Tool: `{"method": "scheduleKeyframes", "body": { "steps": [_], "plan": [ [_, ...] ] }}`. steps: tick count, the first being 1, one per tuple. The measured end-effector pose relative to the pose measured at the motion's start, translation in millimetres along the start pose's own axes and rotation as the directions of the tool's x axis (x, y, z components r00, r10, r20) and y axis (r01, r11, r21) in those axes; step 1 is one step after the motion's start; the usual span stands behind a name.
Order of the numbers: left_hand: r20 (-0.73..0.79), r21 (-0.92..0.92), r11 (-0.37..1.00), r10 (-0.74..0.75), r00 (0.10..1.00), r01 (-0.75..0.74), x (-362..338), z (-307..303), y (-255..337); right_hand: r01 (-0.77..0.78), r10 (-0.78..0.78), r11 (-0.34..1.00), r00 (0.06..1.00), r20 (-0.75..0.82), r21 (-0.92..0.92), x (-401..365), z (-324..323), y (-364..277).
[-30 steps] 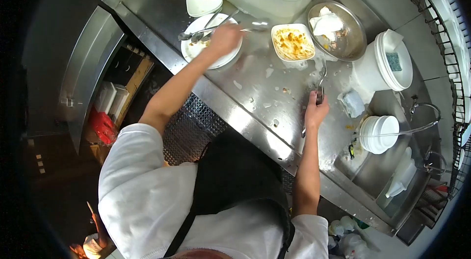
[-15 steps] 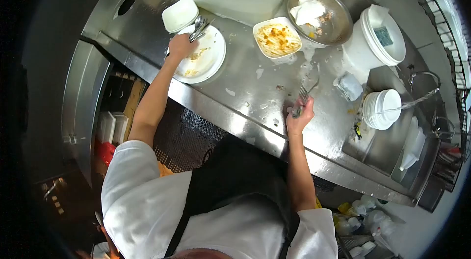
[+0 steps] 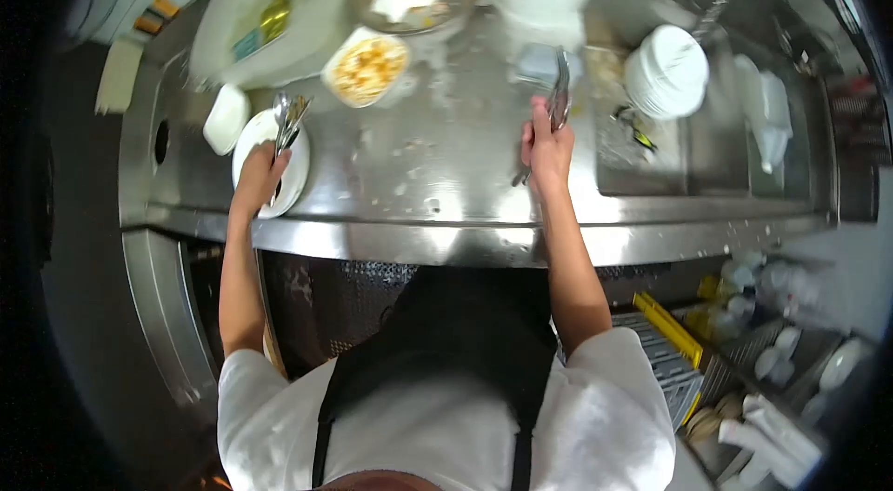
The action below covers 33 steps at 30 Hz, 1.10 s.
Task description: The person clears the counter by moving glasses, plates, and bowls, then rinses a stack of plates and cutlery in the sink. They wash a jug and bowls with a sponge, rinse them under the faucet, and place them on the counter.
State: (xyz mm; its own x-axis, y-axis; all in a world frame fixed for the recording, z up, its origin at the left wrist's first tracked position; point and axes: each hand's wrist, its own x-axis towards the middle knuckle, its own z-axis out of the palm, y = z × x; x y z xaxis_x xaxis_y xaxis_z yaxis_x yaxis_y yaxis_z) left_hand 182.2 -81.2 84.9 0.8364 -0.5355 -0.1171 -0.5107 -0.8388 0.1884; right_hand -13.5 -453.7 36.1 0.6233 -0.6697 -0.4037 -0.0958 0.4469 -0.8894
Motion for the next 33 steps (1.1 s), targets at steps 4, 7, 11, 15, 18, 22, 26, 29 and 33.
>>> {"method": "scheduleKeyframes", "body": {
  "steps": [4, 7, 11, 15, 18, 22, 26, 29, 33],
  "plan": [
    [0.333, -0.494, 0.866, 0.101, 0.938, 0.082, 20.1, 0.0, 148.2, 0.072, -0.048, 0.973, 0.993, -0.111, 0.217, 54.8, -110.6, -13.4],
    [0.358, -0.667, 0.745, 0.303, 0.883, 0.014, 67.3, 45.5, 280.4, 0.052, -0.017, 0.972, 0.988, -0.151, 0.231, 119.3, -190.6, -19.4],
    [0.378, -0.727, 0.686, 0.407, 0.831, -0.005, 156.9, 134.3, 477.4, -0.096, 0.115, 0.953, 0.992, -0.051, 0.287, 186.0, -244.0, -41.1],
    [0.418, -0.629, 0.777, 0.335, 0.845, 0.003, 217.3, 196.4, 611.2, -0.131, 0.122, 0.924, 0.991, 0.047, 0.36, 239.1, -273.1, -47.1],
    [0.355, -0.547, 0.826, 0.377, 0.855, -0.137, 241.1, 241.8, 648.3, -0.089, 0.08, 0.962, 0.996, 0.046, 0.256, 284.3, -302.0, -34.0],
    [0.247, -0.467, 0.846, 0.403, 0.881, -0.256, 228.3, 263.3, 638.1, -0.241, 0.219, 0.864, 0.971, 0.1, 0.441, 309.6, -306.2, -14.5],
    [0.059, -0.41, 0.832, 0.433, 0.899, -0.374, 197.0, 282.4, 618.8, -0.315, 0.278, 0.756, 0.948, 0.155, 0.574, 310.4, -299.9, 16.5],
    [0.129, -0.528, 0.782, 0.459, 0.879, -0.331, 178.8, 270.2, 601.3, -0.333, 0.262, 0.751, 0.943, 0.206, 0.571, 316.4, -309.0, 27.5],
    [0.605, -0.663, 0.706, 0.311, 0.733, 0.248, 153.4, 257.8, 562.2, -0.393, 0.287, 0.773, 0.917, 0.277, 0.498, 319.6, -316.5, 11.2]
  ]
}}
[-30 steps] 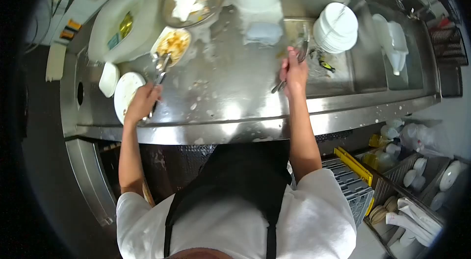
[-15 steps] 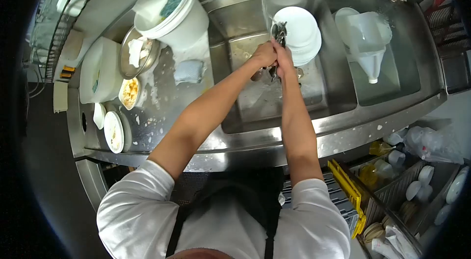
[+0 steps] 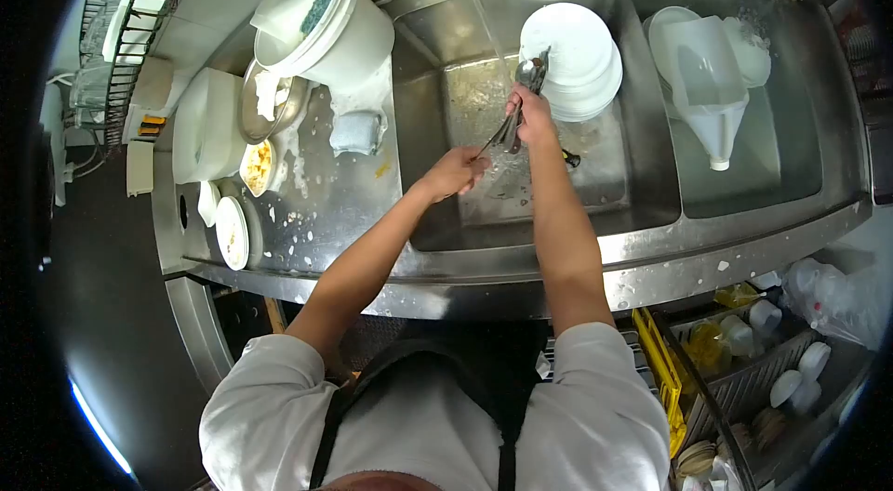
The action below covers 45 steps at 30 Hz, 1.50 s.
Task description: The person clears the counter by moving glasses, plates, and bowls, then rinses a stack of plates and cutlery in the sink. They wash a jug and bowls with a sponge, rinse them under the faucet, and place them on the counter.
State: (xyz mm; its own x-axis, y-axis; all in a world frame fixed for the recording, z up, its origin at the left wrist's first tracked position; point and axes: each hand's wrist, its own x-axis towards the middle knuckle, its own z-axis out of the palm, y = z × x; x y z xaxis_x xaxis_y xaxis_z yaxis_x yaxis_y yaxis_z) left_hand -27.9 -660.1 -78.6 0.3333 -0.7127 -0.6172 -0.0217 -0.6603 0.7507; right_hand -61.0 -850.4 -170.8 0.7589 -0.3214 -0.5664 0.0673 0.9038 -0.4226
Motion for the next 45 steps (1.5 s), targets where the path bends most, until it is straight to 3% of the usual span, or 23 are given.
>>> {"method": "scheduleKeyframes", "body": {
  "steps": [3, 5, 7, 10, 13, 16, 19, 22, 23, 24, 25, 26, 28, 29, 31, 32, 35, 36, 39, 41, 43, 44, 45],
  "plan": [
    [0.051, 0.056, 0.992, -0.116, 0.992, 0.113, -16.1, -20.7, -17.3, -0.064, 0.087, 0.93, 0.995, 0.047, -0.363, -4.8, -1.4, -13.3],
    [0.054, 0.777, 0.578, 0.33, 0.942, -0.248, -7.7, -39.3, -32.2, -0.027, 0.026, 0.746, 1.0, -0.012, -0.665, -15.1, 7.8, -17.1],
    [0.047, 0.92, 0.378, 0.164, 0.985, -0.106, -0.2, -40.5, 7.7, -0.045, 0.092, 0.734, 0.995, 0.034, -0.677, -10.5, -3.5, -10.1],
    [0.106, 0.979, 0.112, 0.425, 0.899, -0.169, 32.3, -32.1, 47.6, -0.13, 0.207, 0.668, 0.978, 0.015, -0.733, -18.3, 0.2, -11.5],
    [0.2, 0.975, 0.001, 0.435, 0.878, -0.223, 63.4, -28.4, 76.3, -0.265, 0.33, 0.809, 0.943, 0.034, -0.524, -46.3, 3.7, -18.5],
    [0.245, 0.969, -0.089, 0.498, 0.832, -0.231, 87.3, -22.7, 77.2, -0.146, 0.194, 0.932, 0.974, 0.117, -0.331, -46.4, -20.6, -21.7],
    [0.234, 0.958, 0.01, 0.546, 0.804, -0.285, 99.2, -19.1, 77.5, -0.078, 0.122, 0.955, 0.982, 0.141, -0.286, -61.0, -13.6, -31.1],
    [-0.053, 0.972, 0.21, 0.642, 0.765, -0.108, 133.5, -27.9, 54.0, -0.005, 0.045, 0.928, 0.994, 0.098, -0.371, -63.6, -21.4, -38.0],
    [-0.116, 0.861, 0.501, 0.356, 0.927, -0.085, 123.4, -36.0, 74.1, -0.003, 0.034, 0.902, 0.997, 0.066, -0.431, -65.7, -22.1, -38.4],
    [-0.137, 0.562, 0.808, 0.304, 0.943, -0.179, 139.0, -46.3, 49.7, 0.074, 0.0, 0.917, 0.983, 0.185, -0.392, -58.8, -34.7, -23.9],
    [-0.158, 0.013, 0.967, 0.252, 0.955, -0.253, 155.9, -56.6, 25.5, 0.084, 0.002, 0.906, 0.979, 0.202, -0.415, -76.6, -29.6, -25.9],
    [-0.179, -0.415, 0.873, 0.198, 0.964, -0.256, 175.0, -66.4, 1.7, 0.094, 0.004, 0.895, 0.976, 0.218, -0.437, -94.0, -24.3, -29.7],
    [0.032, -0.583, 0.812, 0.058, 0.998, -0.028, 175.4, -53.2, 42.6, 0.482, -0.204, 0.778, 0.8, 0.564, -0.403, -55.5, -69.3, -0.8],
    [0.103, -0.577, 0.817, 0.066, 0.992, 0.006, 158.7, -34.0, 67.1, 0.728, -0.362, 0.671, 0.491, 0.792, -0.144, -37.4, -74.2, 7.0],
    [0.179, -0.538, 0.842, 0.056, 0.982, 0.05, 177.4, -37.6, 61.2, 0.218, 0.015, 0.85, 0.9, 0.435, -0.479, -54.7, -39.0, -11.7],
    [0.172, -0.466, 0.883, 0.039, 0.984, 0.047, 183.4, -39.9, 56.0, -0.008, 0.198, 0.821, 0.942, 0.272, -0.571, -56.3, -25.6, -18.3],
    [0.141, -0.233, 0.968, 0.128, 0.982, -0.093, 184.0, -38.9, 57.7, -0.03, 0.114, 0.607, 0.992, 0.049, -0.794, -44.8, -12.2, -20.1],
    [0.07, -0.303, 0.926, 0.259, 0.963, -0.227, 192.5, -41.1, 44.6, -0.007, 0.014, 0.613, 1.0, 0.002, -0.79, -61.8, -2.8, -27.8],
    [0.052, -0.534, 0.843, 0.111, 0.992, -0.067, 199.5, -54.6, 42.3, 0.184, -0.054, 0.468, 0.982, 0.18, -0.864, -52.8, -4.9, -29.6],
    [0.217, -0.679, 0.728, 0.077, 0.973, 0.094, 217.0, -77.8, 23.9, 0.29, -0.119, 0.855, 0.917, 0.381, -0.43, 7.2, -34.9, 16.0],
    [0.036, -0.583, 0.812, 0.057, 0.998, -0.025, 203.2, -63.2, 27.5, 0.054, 0.108, 0.623, 0.982, 0.154, -0.78, -50.1, -1.4, -32.5],
    [0.149, -0.656, 0.754, 0.08, 0.986, 0.038, 220.2, -65.5, 7.1, 0.117, 0.016, 0.88, 0.961, 0.275, -0.461, -44.7, -20.7, -12.6],
    [0.01, -0.608, 0.791, 0.096, 0.995, -0.07, 218.1, -57.7, 3.9, 0.255, -0.098, 0.907, 0.902, 0.421, -0.335, -25.1, -36.5, 2.3]
  ]
}}
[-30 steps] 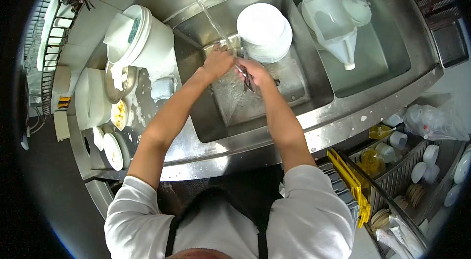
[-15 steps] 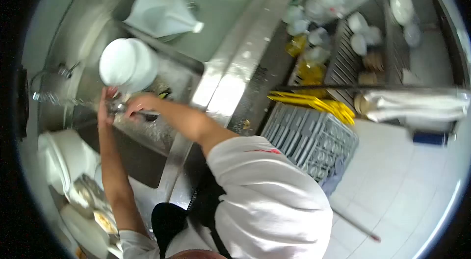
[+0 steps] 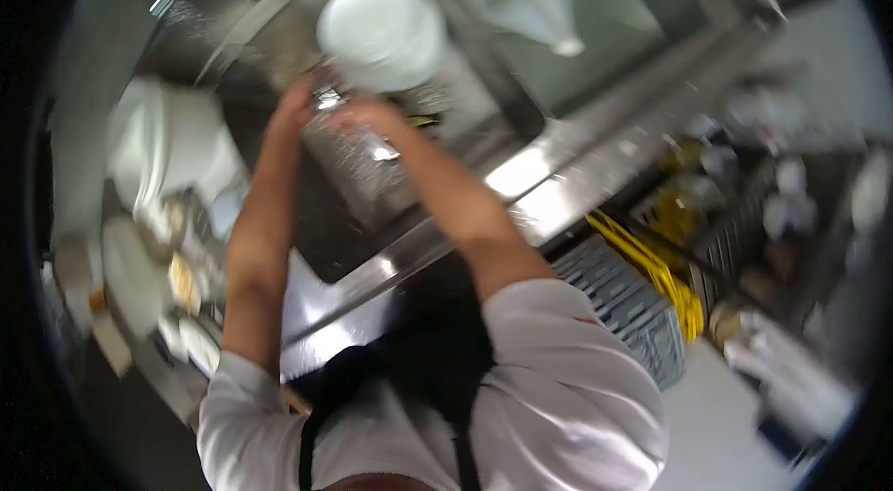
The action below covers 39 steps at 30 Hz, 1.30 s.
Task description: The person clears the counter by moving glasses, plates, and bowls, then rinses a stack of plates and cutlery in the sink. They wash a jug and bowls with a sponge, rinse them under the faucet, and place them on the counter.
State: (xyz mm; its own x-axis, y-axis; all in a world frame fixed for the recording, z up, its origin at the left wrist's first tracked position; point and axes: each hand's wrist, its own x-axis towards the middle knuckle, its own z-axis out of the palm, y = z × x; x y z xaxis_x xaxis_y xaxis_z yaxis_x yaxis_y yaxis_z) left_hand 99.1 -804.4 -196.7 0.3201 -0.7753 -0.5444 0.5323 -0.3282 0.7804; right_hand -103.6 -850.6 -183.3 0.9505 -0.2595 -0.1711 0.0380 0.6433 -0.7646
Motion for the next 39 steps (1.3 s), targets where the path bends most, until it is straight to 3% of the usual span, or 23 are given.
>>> {"method": "scheduleKeyframes", "body": {
  "steps": [1, 2, 3, 4, 5, 6, 7, 9, 11, 14, 18, 21, 24, 25, 26, 28, 31, 34, 35, 38, 39],
  "plan": [
    [-0.056, 0.153, 0.984, 0.103, 0.993, -0.093, -5.9, 8.1, 0.2, -0.078, 0.079, 0.995, 0.997, 0.022, -0.057, 3.6, -0.2, -5.6],
    [-0.25, 0.177, 0.982, 0.103, 0.963, -0.059, -16.7, 28.5, 9.0, -0.31, 0.311, 0.95, 0.944, -0.111, 0.023, 10.3, 12.5, -13.7],
    [-0.434, 0.187, 0.982, 0.099, 0.896, -0.019, -26.1, 49.1, 17.8, -0.25, 0.244, 0.968, 0.959, -0.146, -0.026, 8.2, 28.3, -22.8],
    [-0.427, 0.136, 0.986, 0.145, 0.892, -0.095, -15.3, 44.7, 8.4, -0.181, 0.163, 0.98, 0.967, -0.197, -0.079, 3.5, 37.0, -29.4],
    [-0.416, 0.124, 0.992, 0.06, 0.908, -0.009, 10.3, 23.0, -10.6, -0.223, 0.208, 0.973, 0.956, -0.208, -0.052, 1.3, 34.2, -28.4],
    [-0.42, 0.175, 0.982, 0.14, 0.897, -0.071, -11.6, 46.8, 2.9, -0.263, 0.249, 0.964, 0.942, -0.225, -0.034, 3.5, 31.9, -24.9],
    [-0.342, 0.066, 0.998, 0.015, 0.94, 0.008, -9.1, 43.8, -0.1, -0.303, 0.291, 0.953, 0.924, -0.247, -0.011, 3.6, 31.1, -25.0],
    [-0.193, 0.007, 0.998, -0.058, 0.98, 0.06, -10.9, 41.1, -1.6, -0.325, 0.335, 0.942, 0.897, -0.287, 0.083, 0.8, 31.2, -30.1],
    [-0.085, 0.082, 0.996, 0.031, 0.996, -0.024, -20.1, 45.4, -2.4, -0.411, 0.419, 0.907, 0.854, -0.309, 0.094, -0.5, 24.4, -30.5],
    [0.034, 0.351, 0.934, 0.06, 0.998, -0.068, -25.2, 46.6, 2.6, -0.417, 0.451, 0.893, 0.834, -0.318, 0.171, 0.6, 24.9, -24.9],
    [0.055, 0.281, 0.96, -0.009, 0.998, -0.007, -52.4, 45.3, 12.6, -0.432, 0.498, 0.862, 0.82, -0.282, 0.265, 2.2, 34.3, -26.5],
    [-0.116, 0.759, 0.65, 0.09, 0.989, 0.03, -36.7, 41.9, 11.1, -0.348, 0.437, 0.857, 0.882, -0.177, 0.38, 6.9, 35.4, -22.1],
    [-0.156, 0.499, 0.853, 0.259, 0.953, -0.151, -41.1, 47.0, 3.4, -0.333, 0.403, 0.874, 0.904, -0.146, 0.353, 11.8, 30.6, -24.4],
    [-0.201, 0.368, 0.92, 0.221, 0.954, -0.135, -45.7, 49.9, 6.4, -0.321, 0.38, 0.888, 0.915, -0.134, 0.328, 18.8, 22.5, -22.0],
    [-0.206, 0.21, 0.978, 0.043, 0.978, 0.001, -55.0, 48.9, 7.7, -0.273, 0.351, 0.906, 0.911, -0.216, 0.323, 27.6, 18.5, -20.9],
    [-0.132, -0.109, 0.951, -0.303, 0.944, 0.29, -105.1, 61.4, 24.7, -0.177, 0.287, 0.936, 0.882, -0.373, 0.303, 43.8, 18.3, -23.6],
    [0.135, -0.247, 0.926, -0.257, 0.957, 0.284, -129.3, 46.5, -11.1, 0.03, 0.194, 0.903, 0.862, -0.469, 0.428, 71.4, 18.4, -19.6],
    [0.026, -0.489, 0.871, -0.031, 0.999, 0.039, -129.1, 46.6, -26.7, 0.142, 0.146, 0.867, 0.845, -0.514, 0.478, 80.8, 25.9, -14.2],
    [-0.04, -0.574, 0.819, -0.032, 0.999, 0.003, -134.2, 53.8, -24.0, 0.168, 0.128, 0.861, 0.842, -0.524, 0.481, 84.6, 23.9, -11.1],
    [-0.109, -0.508, 0.854, 0.065, 0.992, -0.112, -132.5, 48.9, -41.2, 0.195, 0.119, 0.848, 0.836, -0.535, 0.493, 79.7, 29.0, -24.9],
    [-0.161, -0.489, 0.871, -0.038, 0.986, -0.046, -141.4, 55.1, -29.3, 0.213, 0.099, 0.849, 0.834, -0.543, 0.484, 76.9, 32.1, -34.4]
  ]
}}
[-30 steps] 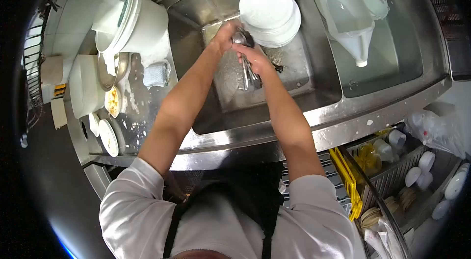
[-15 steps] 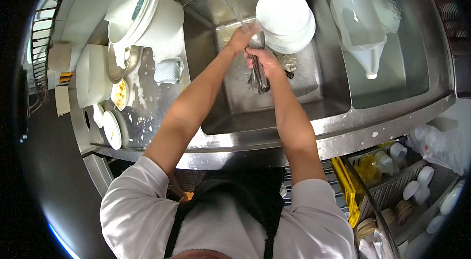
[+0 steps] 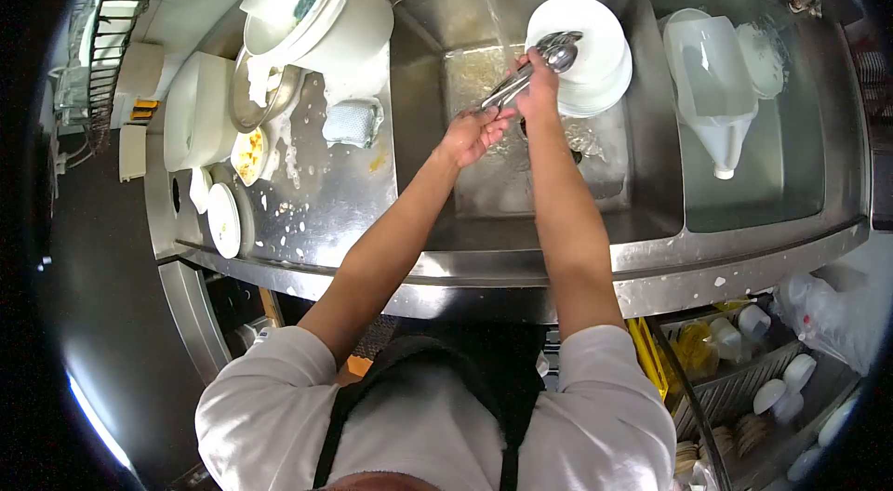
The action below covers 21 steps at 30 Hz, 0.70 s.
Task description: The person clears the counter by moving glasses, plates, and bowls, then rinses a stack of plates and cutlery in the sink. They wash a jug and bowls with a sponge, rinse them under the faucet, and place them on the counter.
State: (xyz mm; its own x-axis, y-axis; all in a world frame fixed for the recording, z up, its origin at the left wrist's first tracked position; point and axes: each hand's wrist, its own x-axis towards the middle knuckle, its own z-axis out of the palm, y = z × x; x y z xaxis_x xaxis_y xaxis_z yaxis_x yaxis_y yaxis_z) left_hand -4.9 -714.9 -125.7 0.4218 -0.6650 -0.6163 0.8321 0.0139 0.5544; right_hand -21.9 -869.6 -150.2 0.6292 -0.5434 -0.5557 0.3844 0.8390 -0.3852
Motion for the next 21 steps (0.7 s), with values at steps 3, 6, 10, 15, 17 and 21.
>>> {"method": "scheduleKeyframes", "body": {
  "steps": [3, 6, 10, 15, 17, 21],
  "plan": [
    [-0.006, 0.245, 0.969, 0.039, 0.999, -0.036, -28.7, 0.4, 21.7, 0.07, -0.07, 0.998, 0.997, -0.01, 0.007, 2.3, -3.3, -24.4],
    [-0.052, 0.559, 0.829, 0.026, 0.998, 0.008, -37.8, -14.5, 48.7, 0.2, -0.221, 0.916, 0.975, -0.021, -0.348, 6.8, -9.9, -53.1],
    [0.002, 0.857, 0.513, -0.11, 0.994, 0.055, -27.9, 1.9, 86.5, 0.242, -0.153, 0.444, 0.969, 0.193, -0.863, -13.7, 9.1, -76.1],
    [0.041, 0.954, 0.295, -0.295, 0.955, 0.051, 29.3, 49.5, 113.5, 0.335, 0.259, -0.144, 0.921, 0.292, -0.931, -7.9, -6.4, -48.2],
    [0.02, 0.981, 0.192, -0.215, 0.976, 0.022, 70.8, 42.4, 104.5, 0.024, 0.382, 0.323, 0.911, 0.154, -0.946, -20.1, -9.5, -46.3],
    [0.134, 0.978, -0.182, 0.188, 0.973, -0.1, 70.3, 73.0, 79.6, -0.063, 0.341, 0.692, 0.907, 0.249, -0.719, -25.8, -31.9, -29.1]
  ]
}}
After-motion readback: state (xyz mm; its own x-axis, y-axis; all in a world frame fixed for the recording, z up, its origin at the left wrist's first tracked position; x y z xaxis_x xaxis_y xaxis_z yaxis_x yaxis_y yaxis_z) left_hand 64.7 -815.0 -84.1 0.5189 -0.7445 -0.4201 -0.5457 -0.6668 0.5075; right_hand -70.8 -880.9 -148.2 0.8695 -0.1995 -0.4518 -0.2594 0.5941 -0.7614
